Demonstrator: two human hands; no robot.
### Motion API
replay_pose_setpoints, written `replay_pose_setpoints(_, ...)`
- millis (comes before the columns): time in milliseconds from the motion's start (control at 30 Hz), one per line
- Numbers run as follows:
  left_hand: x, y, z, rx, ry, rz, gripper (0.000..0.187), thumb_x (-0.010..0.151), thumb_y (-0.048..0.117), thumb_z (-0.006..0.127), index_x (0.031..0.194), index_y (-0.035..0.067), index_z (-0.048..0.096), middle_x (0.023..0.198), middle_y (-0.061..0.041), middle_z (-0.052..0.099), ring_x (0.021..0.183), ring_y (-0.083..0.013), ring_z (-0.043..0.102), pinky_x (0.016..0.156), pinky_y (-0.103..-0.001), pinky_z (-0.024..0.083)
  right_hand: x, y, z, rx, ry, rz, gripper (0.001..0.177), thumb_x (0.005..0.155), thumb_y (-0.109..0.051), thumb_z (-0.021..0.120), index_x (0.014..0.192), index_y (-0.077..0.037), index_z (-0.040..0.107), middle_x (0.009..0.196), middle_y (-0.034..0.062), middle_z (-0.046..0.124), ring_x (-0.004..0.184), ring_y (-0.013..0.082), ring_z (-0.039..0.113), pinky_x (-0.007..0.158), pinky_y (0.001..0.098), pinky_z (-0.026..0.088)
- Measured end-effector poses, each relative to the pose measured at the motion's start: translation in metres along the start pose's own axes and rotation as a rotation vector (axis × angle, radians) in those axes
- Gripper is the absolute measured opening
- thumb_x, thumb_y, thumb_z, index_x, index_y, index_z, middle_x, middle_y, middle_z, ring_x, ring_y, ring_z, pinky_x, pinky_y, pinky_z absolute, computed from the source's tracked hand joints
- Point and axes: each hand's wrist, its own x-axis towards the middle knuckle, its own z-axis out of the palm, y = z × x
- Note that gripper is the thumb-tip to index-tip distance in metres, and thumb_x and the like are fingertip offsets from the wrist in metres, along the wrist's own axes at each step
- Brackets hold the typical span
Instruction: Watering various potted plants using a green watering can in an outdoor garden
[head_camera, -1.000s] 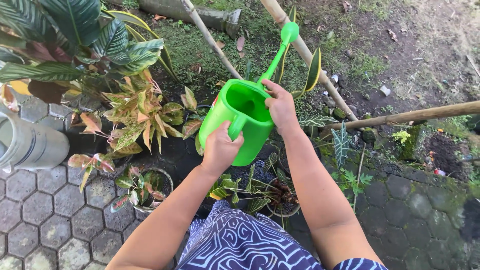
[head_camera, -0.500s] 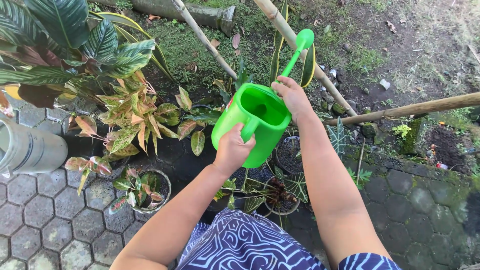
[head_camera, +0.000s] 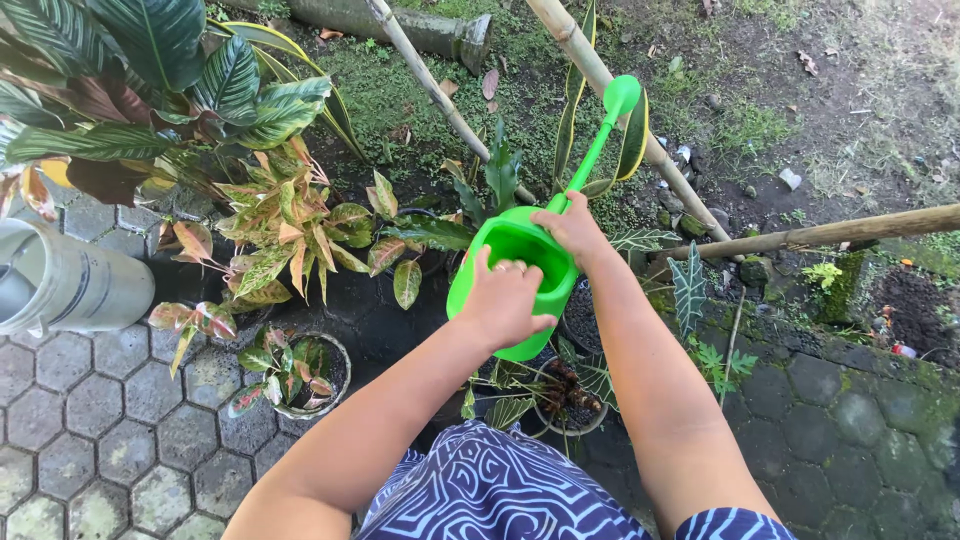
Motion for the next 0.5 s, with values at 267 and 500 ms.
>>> replay_pose_setpoints(267,0.024,-0.002,0.072,0.118,0.143,0.159,0.04,0.082,0.048,0.075,0.102,0.013,0.071,0.087,-0.01,0.071,0.088,-0.0308,0.072,0.089,-0.05,0.047,-0.007,-0.008,-0.017,-0.1,-0.04,-0.007,0.107,0.069,-0.025,0.09,0.155,0.0,0.031,0.122,0.0181,0.059,0.108,0.0263,0.065,0.083,0.0408,0.056)
replay_pose_setpoints(500,0.022,0.008,0.077,0.086,0.179,0.143,0.044,0.076,0.055,0.072,0.09,0.014,0.074,0.079,-0.009,0.069,0.078,-0.0313,0.071,0.071,-0.047,0.051,-0.044,-0.031,-0.004,-0.195,-0.144,0.056,0.102,0.072,-0.031,0.086,0.155,-0.002,0.036,0.136,0.0246,0.056,0.12,0.0339,0.061,0.091,0.0446,0.055)
